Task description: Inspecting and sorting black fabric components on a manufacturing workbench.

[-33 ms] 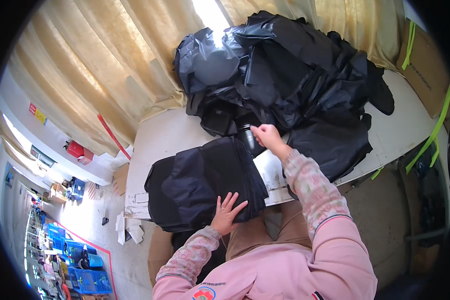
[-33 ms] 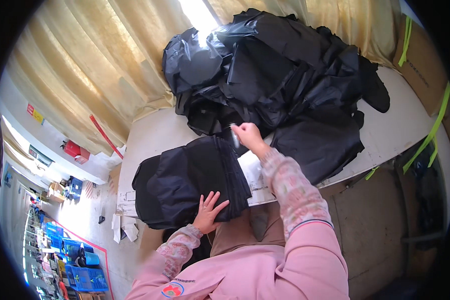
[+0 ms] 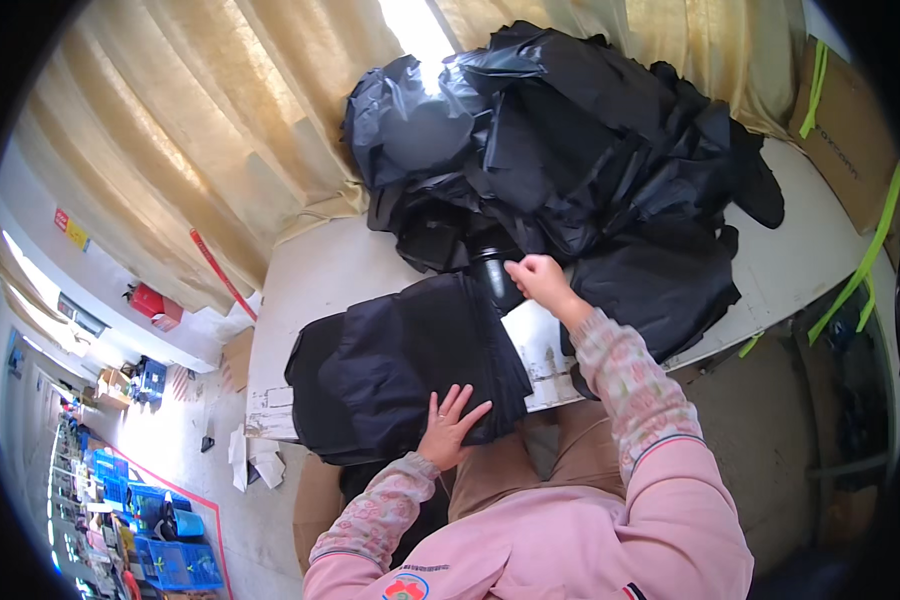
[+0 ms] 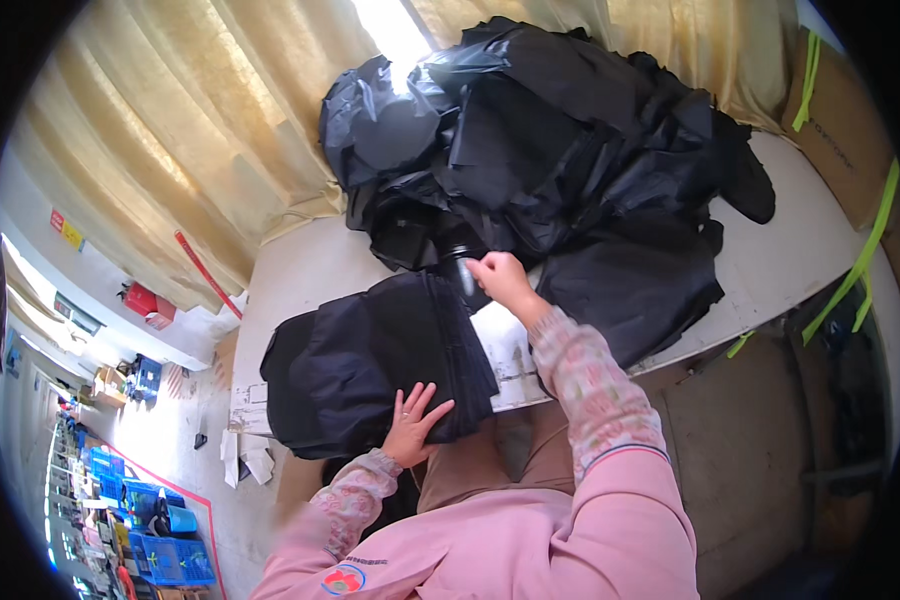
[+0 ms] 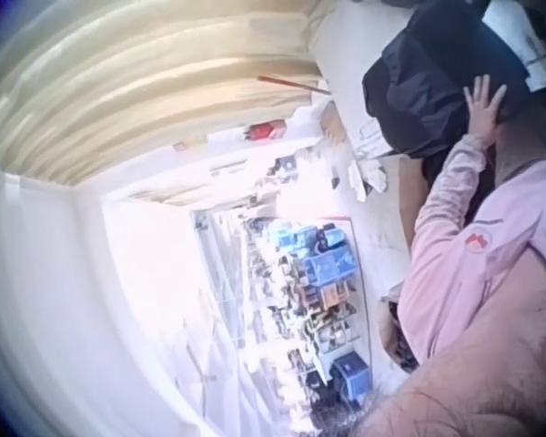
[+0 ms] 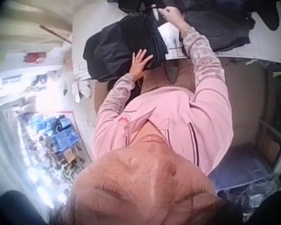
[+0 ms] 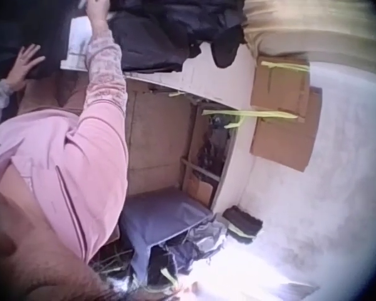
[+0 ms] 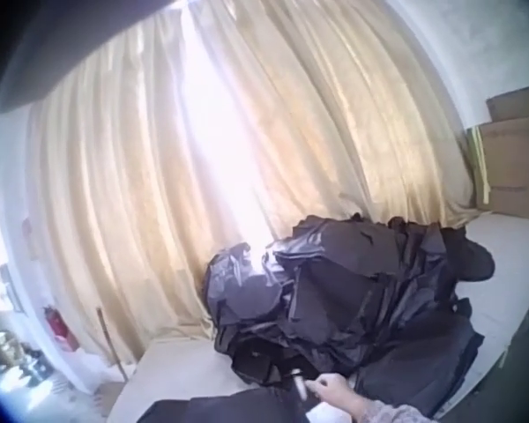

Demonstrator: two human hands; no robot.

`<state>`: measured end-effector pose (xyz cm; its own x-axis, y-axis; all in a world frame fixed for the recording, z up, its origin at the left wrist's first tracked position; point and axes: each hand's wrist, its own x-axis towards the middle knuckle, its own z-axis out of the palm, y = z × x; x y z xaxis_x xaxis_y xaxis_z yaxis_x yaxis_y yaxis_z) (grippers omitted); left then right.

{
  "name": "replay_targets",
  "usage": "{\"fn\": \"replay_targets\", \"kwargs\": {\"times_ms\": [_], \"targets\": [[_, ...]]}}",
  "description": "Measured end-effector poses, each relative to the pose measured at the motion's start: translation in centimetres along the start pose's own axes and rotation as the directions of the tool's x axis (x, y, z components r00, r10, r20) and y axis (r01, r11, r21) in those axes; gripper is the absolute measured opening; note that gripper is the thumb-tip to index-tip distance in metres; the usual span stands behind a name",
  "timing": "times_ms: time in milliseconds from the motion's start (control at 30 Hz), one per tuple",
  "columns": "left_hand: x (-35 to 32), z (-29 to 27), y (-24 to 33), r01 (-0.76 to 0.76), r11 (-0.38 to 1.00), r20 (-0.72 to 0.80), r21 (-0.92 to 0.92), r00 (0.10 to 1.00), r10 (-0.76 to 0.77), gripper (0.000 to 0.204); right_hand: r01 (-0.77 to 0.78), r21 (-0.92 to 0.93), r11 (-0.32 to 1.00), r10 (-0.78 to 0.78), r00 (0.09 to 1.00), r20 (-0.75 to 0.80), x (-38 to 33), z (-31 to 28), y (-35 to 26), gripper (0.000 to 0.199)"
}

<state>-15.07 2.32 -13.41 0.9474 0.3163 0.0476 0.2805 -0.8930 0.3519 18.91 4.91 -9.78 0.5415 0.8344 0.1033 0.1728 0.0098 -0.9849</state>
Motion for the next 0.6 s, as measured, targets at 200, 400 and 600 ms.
{"fn": "replay_targets", "kwargs": {"times_ms": [200,400,600], "targets": [[-0.3,-1.4,0.1,0.038,0.999,0.056,0.0,0.998,-0.038,0.087,-0.015,-0.834,0.551,-0.278,0.939,-0.201,-15.1,-8.0,1.4,0.047],[3.5,-4.8,2.7,-0.082,0.995,-0.031,-0.059,0.996,0.08,0.062,-0.035,-0.827,0.561,-0.223,0.956,-0.191,-18.8,-12.1,6.4,0.014],[8.7,-4.1,9.2,-0.203,0.881,-0.042,-0.428,0.978,0.205,0.038,-0.158,-0.756,0.635,-0.393,0.777,-0.493,-17.5,-14.2,1.6,0.029]]}}
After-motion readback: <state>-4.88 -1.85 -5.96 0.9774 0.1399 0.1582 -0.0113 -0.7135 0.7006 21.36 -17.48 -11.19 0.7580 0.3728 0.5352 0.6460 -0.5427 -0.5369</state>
